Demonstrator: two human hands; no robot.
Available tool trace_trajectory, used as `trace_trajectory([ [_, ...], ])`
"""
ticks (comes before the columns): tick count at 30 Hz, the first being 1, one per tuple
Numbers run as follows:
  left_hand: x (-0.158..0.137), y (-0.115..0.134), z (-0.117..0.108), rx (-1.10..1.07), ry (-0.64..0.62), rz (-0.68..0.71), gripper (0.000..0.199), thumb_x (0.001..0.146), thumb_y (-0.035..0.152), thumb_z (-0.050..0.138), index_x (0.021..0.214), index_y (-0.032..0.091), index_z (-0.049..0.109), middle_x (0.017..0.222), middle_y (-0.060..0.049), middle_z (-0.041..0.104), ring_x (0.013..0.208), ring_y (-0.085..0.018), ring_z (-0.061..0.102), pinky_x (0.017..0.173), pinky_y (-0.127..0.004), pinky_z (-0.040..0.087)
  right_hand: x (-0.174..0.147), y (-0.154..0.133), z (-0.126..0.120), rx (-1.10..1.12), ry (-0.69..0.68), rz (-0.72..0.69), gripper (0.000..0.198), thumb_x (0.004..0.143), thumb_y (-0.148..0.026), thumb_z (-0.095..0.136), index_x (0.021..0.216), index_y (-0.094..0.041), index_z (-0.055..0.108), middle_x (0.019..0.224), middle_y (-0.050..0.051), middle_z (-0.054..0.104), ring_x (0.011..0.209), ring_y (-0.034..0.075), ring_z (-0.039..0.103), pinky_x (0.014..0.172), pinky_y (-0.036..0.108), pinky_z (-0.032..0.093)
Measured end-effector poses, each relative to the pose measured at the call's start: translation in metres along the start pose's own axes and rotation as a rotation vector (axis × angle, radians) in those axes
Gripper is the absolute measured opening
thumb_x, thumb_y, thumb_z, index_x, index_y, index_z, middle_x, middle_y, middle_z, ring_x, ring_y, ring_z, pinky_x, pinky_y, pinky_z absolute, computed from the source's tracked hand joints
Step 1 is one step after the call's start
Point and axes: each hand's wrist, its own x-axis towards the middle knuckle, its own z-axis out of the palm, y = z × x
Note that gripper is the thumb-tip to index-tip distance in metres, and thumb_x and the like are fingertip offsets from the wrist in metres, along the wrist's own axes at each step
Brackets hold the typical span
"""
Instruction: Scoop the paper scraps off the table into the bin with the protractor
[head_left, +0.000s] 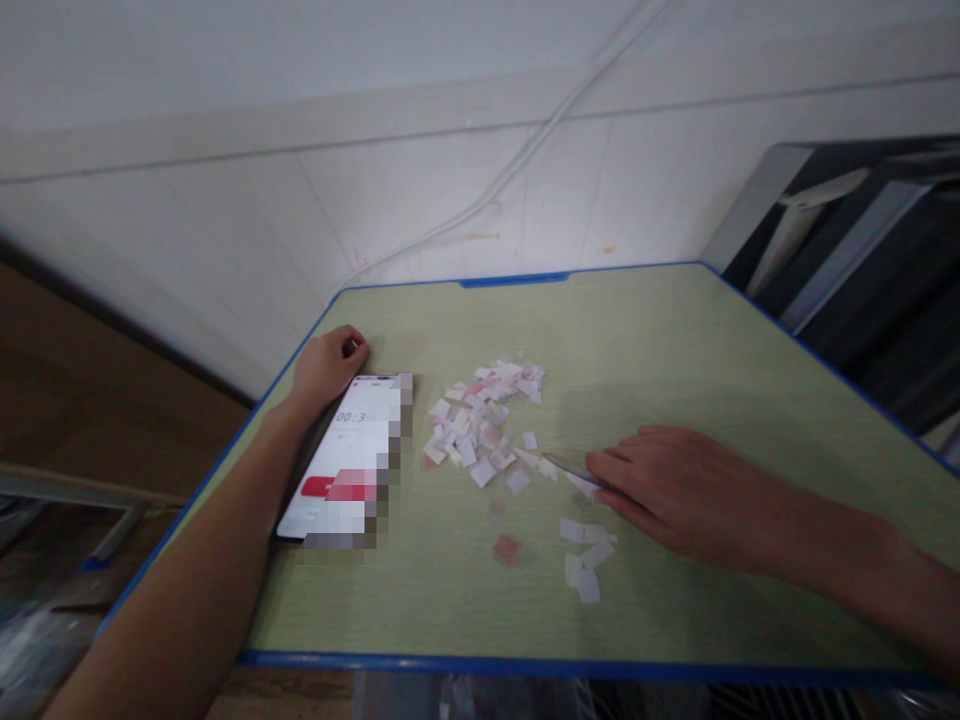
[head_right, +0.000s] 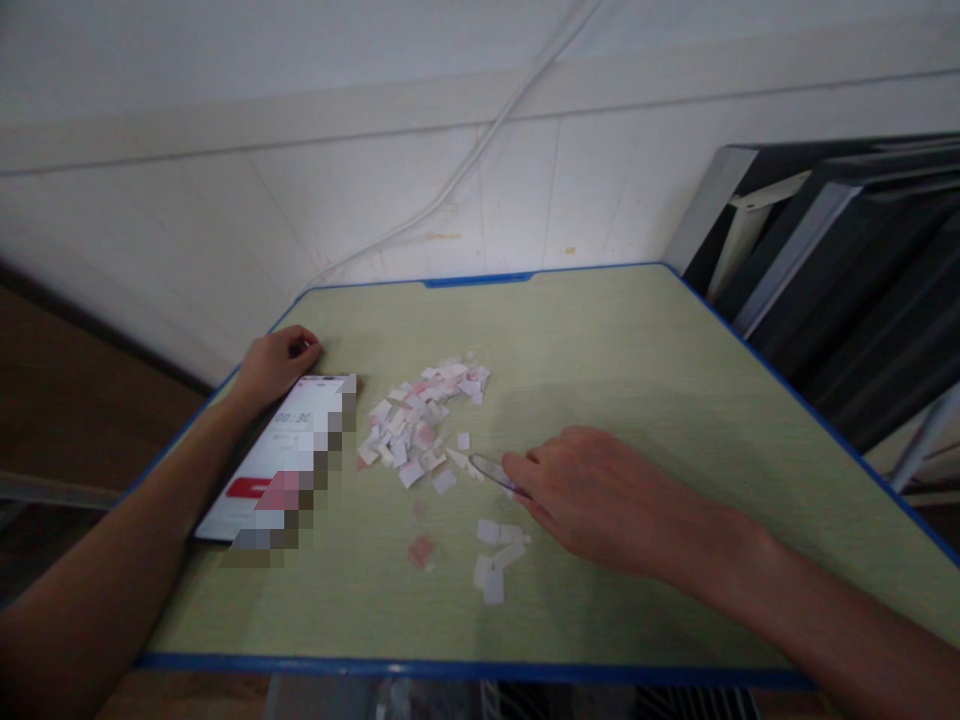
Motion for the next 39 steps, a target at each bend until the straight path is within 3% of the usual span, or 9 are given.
trace_trajectory([
  [26,0.0023,-0.0014,0.0002,0.016,0.017,-0.005,0.013,0.074,0.032,0.046,0.074,0.021,0.052,0.068,-0.001,0.056,0.064,-0.017,0.052,0.059,-0.027,0.036,-0.0052,-0.0054,0.0064,-0.020,0.102,-0.085,0.023,0.081,0.002,0.046,0.076,-0.021,0.049,0.059,-0.003,0.058,0.052,0.014,0.050,0.057,0.030,0.025],
  [39,0.0023,-0.0045,0.0022,-0.014,0.019,-0.001,0.014,0.074,0.034,0.047,0.074,0.021,0.053,0.066,-0.001,0.056,0.063,-0.017,0.052,0.058,-0.028,0.036,-0.0030,-0.0044,0.0032,-0.014,0.053,-0.064,0.018,0.085,-0.004,0.049,0.077,-0.021,0.052,0.061,-0.002,0.061,0.053,0.015,0.052,0.056,0.029,0.025],
])
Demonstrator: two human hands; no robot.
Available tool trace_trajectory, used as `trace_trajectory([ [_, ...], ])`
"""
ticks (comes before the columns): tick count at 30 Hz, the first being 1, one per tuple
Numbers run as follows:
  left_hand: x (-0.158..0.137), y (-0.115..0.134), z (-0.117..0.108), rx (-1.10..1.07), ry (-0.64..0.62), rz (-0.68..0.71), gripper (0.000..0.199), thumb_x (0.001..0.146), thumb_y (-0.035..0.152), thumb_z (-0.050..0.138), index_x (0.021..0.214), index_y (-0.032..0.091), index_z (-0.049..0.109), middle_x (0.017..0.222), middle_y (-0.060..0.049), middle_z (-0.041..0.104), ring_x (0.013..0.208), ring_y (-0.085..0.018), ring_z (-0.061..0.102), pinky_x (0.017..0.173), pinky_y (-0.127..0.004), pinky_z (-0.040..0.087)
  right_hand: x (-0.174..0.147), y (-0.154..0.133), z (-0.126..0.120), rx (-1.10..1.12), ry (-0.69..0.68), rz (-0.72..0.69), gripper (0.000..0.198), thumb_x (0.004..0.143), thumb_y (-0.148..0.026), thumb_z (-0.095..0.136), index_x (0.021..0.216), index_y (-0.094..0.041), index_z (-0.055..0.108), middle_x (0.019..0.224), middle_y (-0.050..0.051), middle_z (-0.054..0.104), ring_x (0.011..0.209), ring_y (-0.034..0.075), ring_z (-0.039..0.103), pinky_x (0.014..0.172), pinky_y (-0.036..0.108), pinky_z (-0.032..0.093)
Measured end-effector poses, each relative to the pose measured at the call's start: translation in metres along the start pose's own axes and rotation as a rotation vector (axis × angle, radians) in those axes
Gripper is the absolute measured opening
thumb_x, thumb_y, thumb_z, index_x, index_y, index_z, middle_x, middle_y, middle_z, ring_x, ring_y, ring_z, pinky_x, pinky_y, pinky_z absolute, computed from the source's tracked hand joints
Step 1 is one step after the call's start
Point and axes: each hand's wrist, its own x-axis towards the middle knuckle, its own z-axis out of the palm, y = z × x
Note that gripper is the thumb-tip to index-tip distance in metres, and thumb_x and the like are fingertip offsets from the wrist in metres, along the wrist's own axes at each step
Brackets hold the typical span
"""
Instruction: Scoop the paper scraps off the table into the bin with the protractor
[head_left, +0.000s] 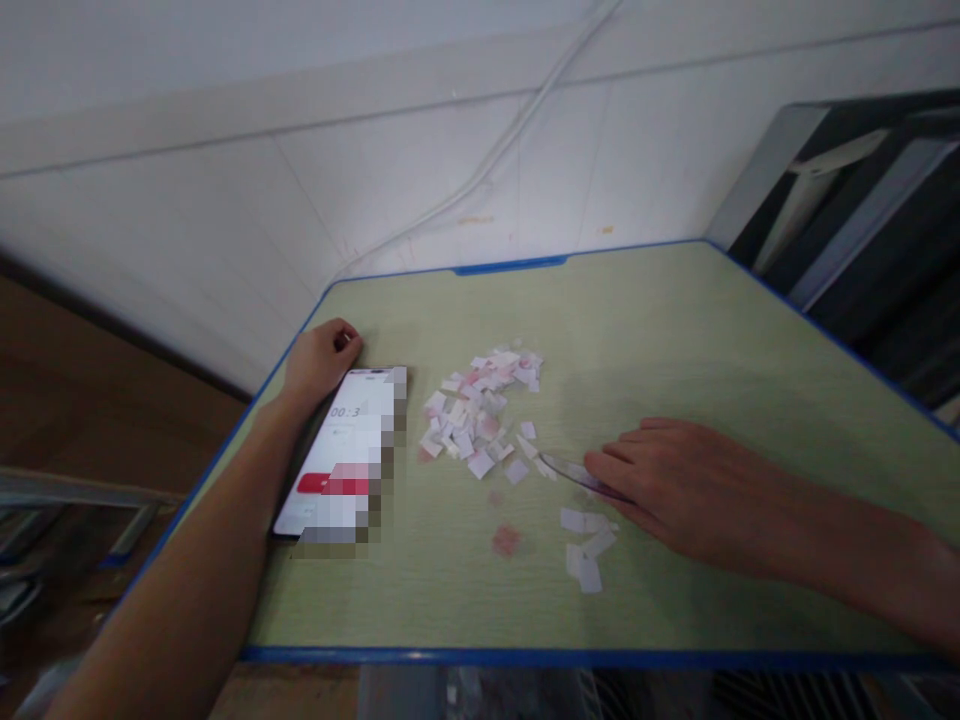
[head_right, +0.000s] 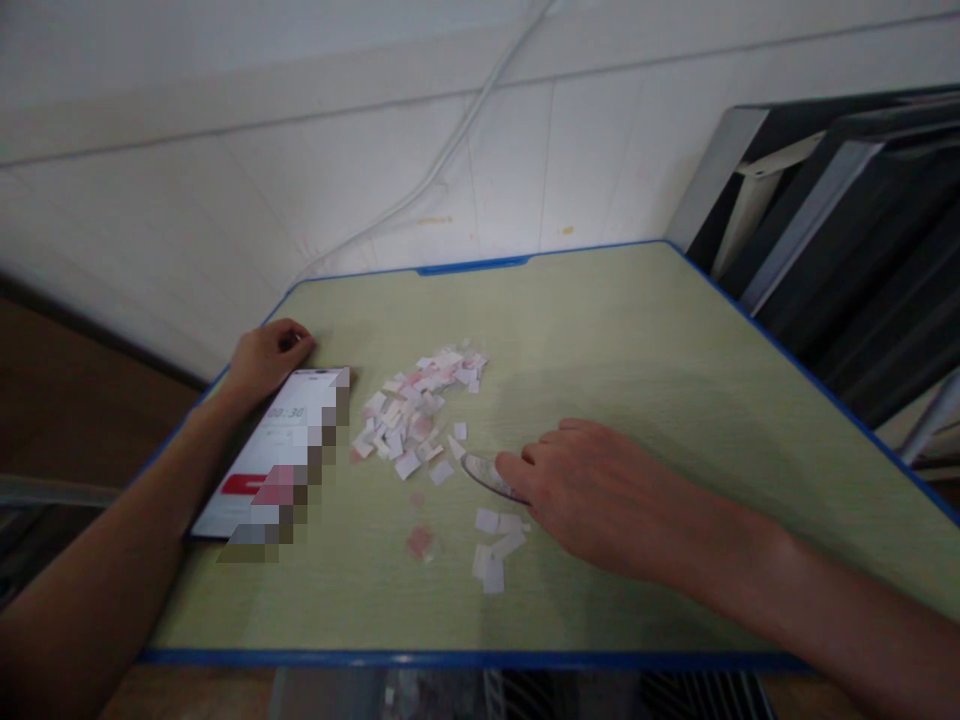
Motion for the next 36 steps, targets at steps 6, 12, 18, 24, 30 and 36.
trace_trajectory([
  [6,-0.001,0.003,-0.002,0.004,0.002,-0.004,0.013,0.074,0.033,0.046,0.073,0.021,0.052,0.067,-0.001,0.056,0.062,-0.017,0.051,0.058,-0.028,0.035,0.002,0.000,-0.002,0.022,-0.038,0.030,0.014,0.086,-0.010,0.052,0.077,-0.021,0.054,0.062,-0.001,0.063,0.053,0.016,0.054,0.055,0.029,0.025],
  [12,-0.002,0.003,-0.002,-0.009,0.003,-0.004,0.013,0.073,0.034,0.046,0.073,0.021,0.052,0.067,-0.002,0.056,0.063,-0.018,0.051,0.059,-0.028,0.036,0.009,0.002,-0.004,0.028,-0.105,0.119,0.009,0.091,-0.022,0.051,0.084,-0.020,0.056,0.064,0.000,0.065,0.054,0.017,0.058,0.053,0.028,0.025],
  [18,-0.001,0.005,-0.003,0.031,-0.017,-0.016,0.016,0.075,0.033,0.044,0.076,0.021,0.054,0.069,-0.002,0.058,0.064,-0.018,0.052,0.059,-0.028,0.037,0.016,0.008,0.000,0.017,-0.114,0.264,0.015,0.093,-0.022,0.047,0.105,-0.018,0.055,0.069,0.002,0.069,0.060,0.019,0.064,0.052,0.027,0.029],
  [24,-0.002,0.008,-0.005,0.031,-0.033,-0.027,0.018,0.076,0.033,0.044,0.078,0.020,0.055,0.073,-0.003,0.061,0.066,-0.018,0.054,0.060,-0.028,0.037,0.016,0.010,-0.002,-0.008,-0.045,0.227,0.019,0.092,-0.023,0.047,0.110,-0.019,0.054,0.067,0.002,0.069,0.060,0.019,0.065,0.053,0.026,0.033],
  [30,-0.002,0.006,-0.004,0.038,-0.035,-0.006,0.019,0.076,0.034,0.043,0.078,0.019,0.055,0.073,-0.005,0.059,0.065,-0.019,0.053,0.058,-0.029,0.035,0.014,0.024,-0.002,-0.067,0.043,0.211,0.017,0.095,-0.025,0.042,0.097,-0.017,0.057,0.063,0.003,0.065,0.058,0.018,0.062,0.053,0.026,0.032],
  [36,-0.001,0.004,-0.001,0.044,-0.035,-0.008,0.020,0.076,0.034,0.043,0.079,0.019,0.056,0.074,-0.005,0.060,0.066,-0.019,0.054,0.058,-0.029,0.035,0.019,0.027,0.009,0.195,0.143,0.230,0.021,0.091,-0.019,0.043,0.073,-0.017,0.054,0.063,0.002,0.059,0.056,0.014,0.054,0.054,0.024,0.033],
])
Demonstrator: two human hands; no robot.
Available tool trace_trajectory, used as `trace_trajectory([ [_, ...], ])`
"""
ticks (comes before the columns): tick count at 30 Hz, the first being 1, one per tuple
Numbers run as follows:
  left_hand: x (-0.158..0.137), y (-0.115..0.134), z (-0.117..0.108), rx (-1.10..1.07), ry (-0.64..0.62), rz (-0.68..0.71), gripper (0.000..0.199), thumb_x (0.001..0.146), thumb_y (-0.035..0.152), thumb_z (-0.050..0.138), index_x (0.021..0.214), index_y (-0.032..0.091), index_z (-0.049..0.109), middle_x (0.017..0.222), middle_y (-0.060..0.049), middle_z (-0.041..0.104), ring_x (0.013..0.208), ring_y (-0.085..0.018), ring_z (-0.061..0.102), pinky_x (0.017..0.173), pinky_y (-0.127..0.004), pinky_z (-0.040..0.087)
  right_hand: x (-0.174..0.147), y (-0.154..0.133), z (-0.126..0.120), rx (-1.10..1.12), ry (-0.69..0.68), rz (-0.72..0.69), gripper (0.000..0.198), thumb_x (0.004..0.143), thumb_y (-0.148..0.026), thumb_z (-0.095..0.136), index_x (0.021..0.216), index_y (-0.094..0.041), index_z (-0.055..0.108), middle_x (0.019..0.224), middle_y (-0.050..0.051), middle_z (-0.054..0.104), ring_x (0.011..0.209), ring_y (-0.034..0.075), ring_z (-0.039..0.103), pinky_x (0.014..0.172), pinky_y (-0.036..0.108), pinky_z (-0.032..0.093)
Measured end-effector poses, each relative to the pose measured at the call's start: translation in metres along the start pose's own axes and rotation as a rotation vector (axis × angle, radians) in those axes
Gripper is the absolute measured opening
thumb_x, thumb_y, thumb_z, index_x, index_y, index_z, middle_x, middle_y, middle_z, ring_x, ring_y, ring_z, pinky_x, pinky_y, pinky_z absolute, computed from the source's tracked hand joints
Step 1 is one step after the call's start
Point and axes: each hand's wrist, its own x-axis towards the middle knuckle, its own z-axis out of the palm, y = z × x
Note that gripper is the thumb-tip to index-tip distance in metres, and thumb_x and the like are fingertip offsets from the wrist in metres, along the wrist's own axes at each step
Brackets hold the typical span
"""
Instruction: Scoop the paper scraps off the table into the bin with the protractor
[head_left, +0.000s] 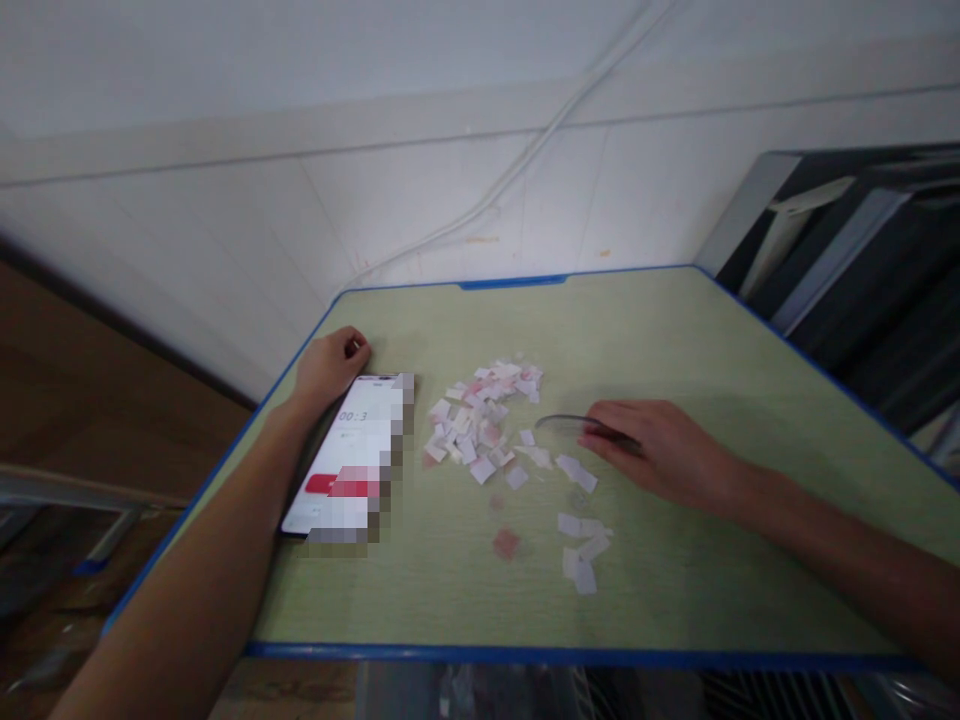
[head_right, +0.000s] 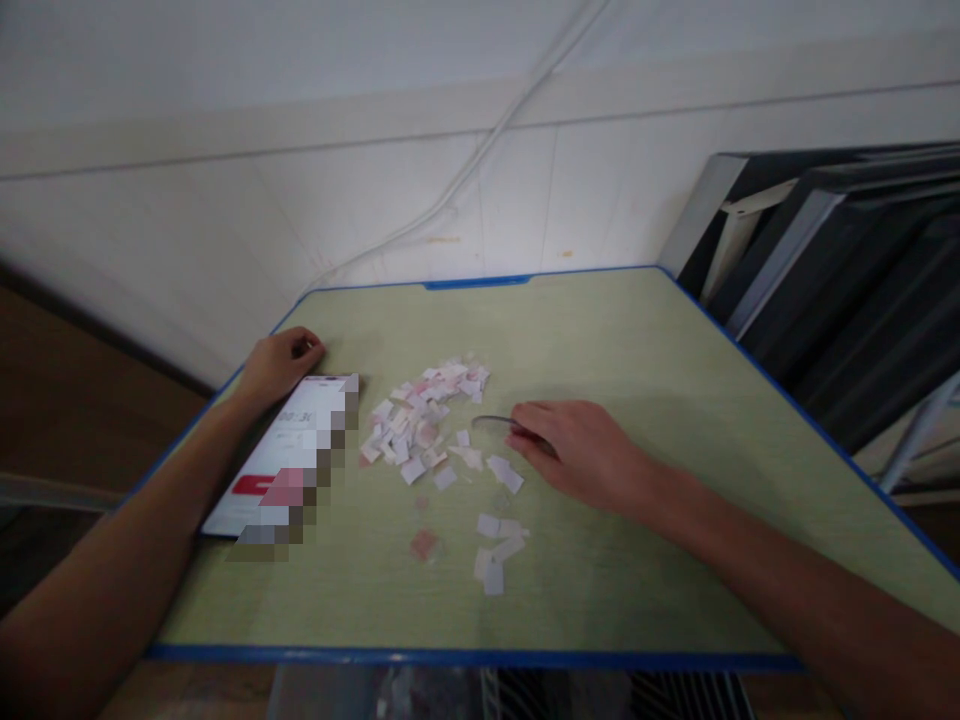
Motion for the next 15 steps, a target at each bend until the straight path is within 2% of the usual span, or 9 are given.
trace_trajectory([
  [6,0.000,0.003,-0.001,0.018,-0.008,-0.008,0.018,0.078,0.033,0.044,0.080,0.020,0.056,0.076,-0.005,0.062,0.068,-0.020,0.055,0.059,-0.029,0.035,0.006,-0.004,0.007,0.414,0.054,0.152,0.020,0.084,-0.025,0.046,0.065,-0.019,0.047,0.055,-0.003,0.048,0.049,0.010,0.043,0.049,0.022,0.032],
  [9,0.000,0.004,-0.001,0.017,-0.014,-0.011,0.019,0.078,0.034,0.043,0.080,0.020,0.056,0.076,-0.005,0.062,0.068,-0.020,0.055,0.059,-0.029,0.036,0.005,-0.003,0.008,0.535,0.034,0.189,0.019,0.082,-0.028,0.048,0.065,-0.019,0.046,0.053,-0.005,0.044,0.048,0.010,0.039,0.046,0.022,0.031],
  [13,0.000,0.002,0.001,0.017,-0.004,0.001,0.021,0.078,0.036,0.042,0.081,0.020,0.057,0.075,-0.005,0.062,0.068,-0.020,0.055,0.059,-0.029,0.036,0.002,0.002,0.008,0.681,0.051,0.234,0.022,0.083,-0.035,0.049,0.067,-0.019,0.047,0.056,-0.004,0.047,0.050,0.010,0.042,0.047,0.022,0.033],
  [15,0.000,0.002,0.001,0.008,-0.003,0.003,0.022,0.077,0.036,0.041,0.081,0.020,0.057,0.074,-0.006,0.061,0.068,-0.021,0.055,0.059,-0.029,0.036,-0.002,0.007,0.006,0.722,0.028,0.189,0.023,0.085,-0.037,0.049,0.070,-0.019,0.048,0.058,-0.003,0.050,0.052,0.011,0.045,0.048,0.023,0.035],
])
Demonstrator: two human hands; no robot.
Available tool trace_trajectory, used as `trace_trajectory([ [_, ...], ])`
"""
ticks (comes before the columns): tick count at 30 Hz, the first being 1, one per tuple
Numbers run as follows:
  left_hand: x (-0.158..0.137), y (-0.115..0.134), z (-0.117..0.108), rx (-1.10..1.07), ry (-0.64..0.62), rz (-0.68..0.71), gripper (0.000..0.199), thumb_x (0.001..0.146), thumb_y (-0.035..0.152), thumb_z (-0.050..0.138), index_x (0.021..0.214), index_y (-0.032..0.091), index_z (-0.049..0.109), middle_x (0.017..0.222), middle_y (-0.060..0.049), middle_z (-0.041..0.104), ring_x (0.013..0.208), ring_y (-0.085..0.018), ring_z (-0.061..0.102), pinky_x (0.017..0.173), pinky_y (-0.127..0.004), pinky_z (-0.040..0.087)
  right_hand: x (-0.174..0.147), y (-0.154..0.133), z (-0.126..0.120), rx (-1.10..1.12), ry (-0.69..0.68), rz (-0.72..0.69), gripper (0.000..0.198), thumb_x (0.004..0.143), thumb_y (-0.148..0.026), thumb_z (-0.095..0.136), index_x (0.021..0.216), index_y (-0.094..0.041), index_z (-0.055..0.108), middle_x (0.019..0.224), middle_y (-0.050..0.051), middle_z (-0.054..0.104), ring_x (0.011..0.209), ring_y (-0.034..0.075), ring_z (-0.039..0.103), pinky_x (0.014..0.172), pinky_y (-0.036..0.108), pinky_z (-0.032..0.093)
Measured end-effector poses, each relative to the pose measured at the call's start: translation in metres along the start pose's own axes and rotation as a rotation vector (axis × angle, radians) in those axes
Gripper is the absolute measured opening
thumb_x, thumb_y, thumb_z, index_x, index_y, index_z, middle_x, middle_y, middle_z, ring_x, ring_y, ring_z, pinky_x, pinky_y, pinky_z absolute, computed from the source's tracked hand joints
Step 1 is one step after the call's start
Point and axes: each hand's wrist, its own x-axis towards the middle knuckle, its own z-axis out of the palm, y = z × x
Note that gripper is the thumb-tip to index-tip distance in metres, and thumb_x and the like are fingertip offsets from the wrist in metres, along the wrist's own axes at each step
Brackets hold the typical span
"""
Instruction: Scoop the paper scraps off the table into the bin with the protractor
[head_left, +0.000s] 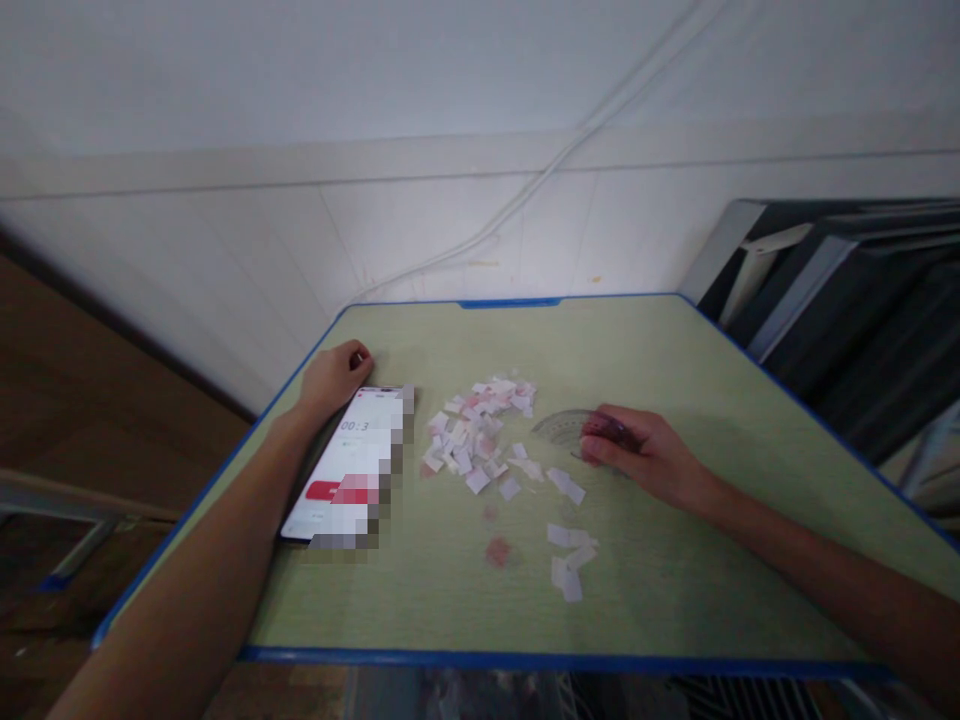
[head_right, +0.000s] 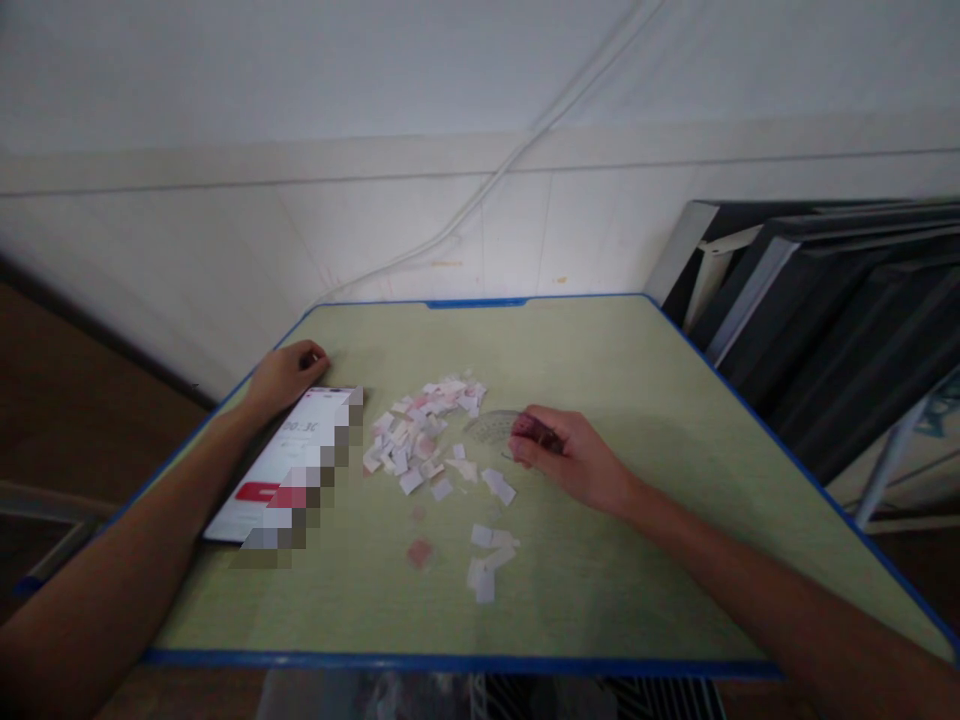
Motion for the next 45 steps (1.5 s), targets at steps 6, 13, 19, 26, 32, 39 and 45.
trace_trajectory([
  [6,0.000,-0.001,0.000,0.011,-0.001,0.005,0.022,0.076,0.035,0.042,0.079,0.020,0.057,0.071,-0.005,0.060,0.067,-0.021,0.055,0.059,-0.030,0.036,-0.015,-0.007,-0.025,-0.231,-0.197,-0.271,0.028,0.091,-0.032,0.047,0.066,-0.019,0.048,0.057,-0.004,0.046,0.052,0.011,0.045,0.054,0.024,0.035],
  [13,-0.001,0.000,-0.001,0.005,-0.010,-0.001,0.020,0.077,0.036,0.041,0.077,0.021,0.054,0.070,-0.004,0.059,0.066,-0.020,0.055,0.058,-0.029,0.037,-0.017,-0.015,-0.025,-0.361,-0.338,-0.257,0.031,0.094,-0.030,0.041,0.067,-0.018,0.051,0.060,-0.001,0.051,0.057,0.013,0.049,0.057,0.025,0.036],
  [19,0.000,0.000,-0.001,-0.016,-0.004,-0.009,0.019,0.075,0.036,0.041,0.076,0.022,0.053,0.071,-0.005,0.059,0.067,-0.021,0.055,0.059,-0.030,0.036,-0.019,-0.030,0.007,-0.437,-0.360,-0.232,0.022,0.093,-0.020,0.044,0.076,-0.016,0.057,0.071,0.003,0.062,0.065,0.014,0.056,0.062,0.025,0.038],
  [26,-0.001,-0.001,0.001,-0.046,-0.007,0.000,0.020,0.076,0.037,0.041,0.077,0.021,0.053,0.074,-0.005,0.061,0.068,-0.021,0.055,0.058,-0.030,0.035,-0.009,-0.016,0.015,-0.269,-0.103,-0.271,0.024,0.091,-0.025,0.048,0.070,-0.017,0.055,0.065,0.000,0.057,0.057,0.011,0.050,0.054,0.021,0.036],
  [32,-0.001,0.001,0.000,-0.022,-0.012,-0.010,0.020,0.079,0.035,0.041,0.079,0.020,0.055,0.075,-0.006,0.062,0.067,-0.020,0.054,0.058,-0.029,0.035,-0.005,-0.011,-0.002,-0.338,-0.136,-0.276,0.029,0.089,-0.025,0.047,0.061,-0.018,0.049,0.055,-0.002,0.049,0.051,0.011,0.046,0.051,0.023,0.033],
  [39,0.000,-0.003,0.004,-0.009,-0.004,-0.003,0.018,0.079,0.034,0.043,0.080,0.020,0.055,0.075,-0.005,0.062,0.068,-0.019,0.054,0.057,-0.028,0.034,-0.004,-0.007,0.008,-0.271,-0.133,-0.287,0.025,0.091,-0.026,0.047,0.069,-0.017,0.053,0.063,0.000,0.054,0.056,0.011,0.049,0.052,0.022,0.034],
  [45,0.000,-0.001,0.003,-0.017,-0.009,-0.005,0.017,0.080,0.032,0.043,0.078,0.020,0.054,0.074,-0.005,0.060,0.067,-0.019,0.053,0.058,-0.028,0.034,-0.009,-0.012,0.002,-0.290,-0.223,-0.349,0.028,0.091,-0.026,0.048,0.065,-0.017,0.050,0.059,-0.002,0.050,0.054,0.011,0.046,0.054,0.023,0.033],
])
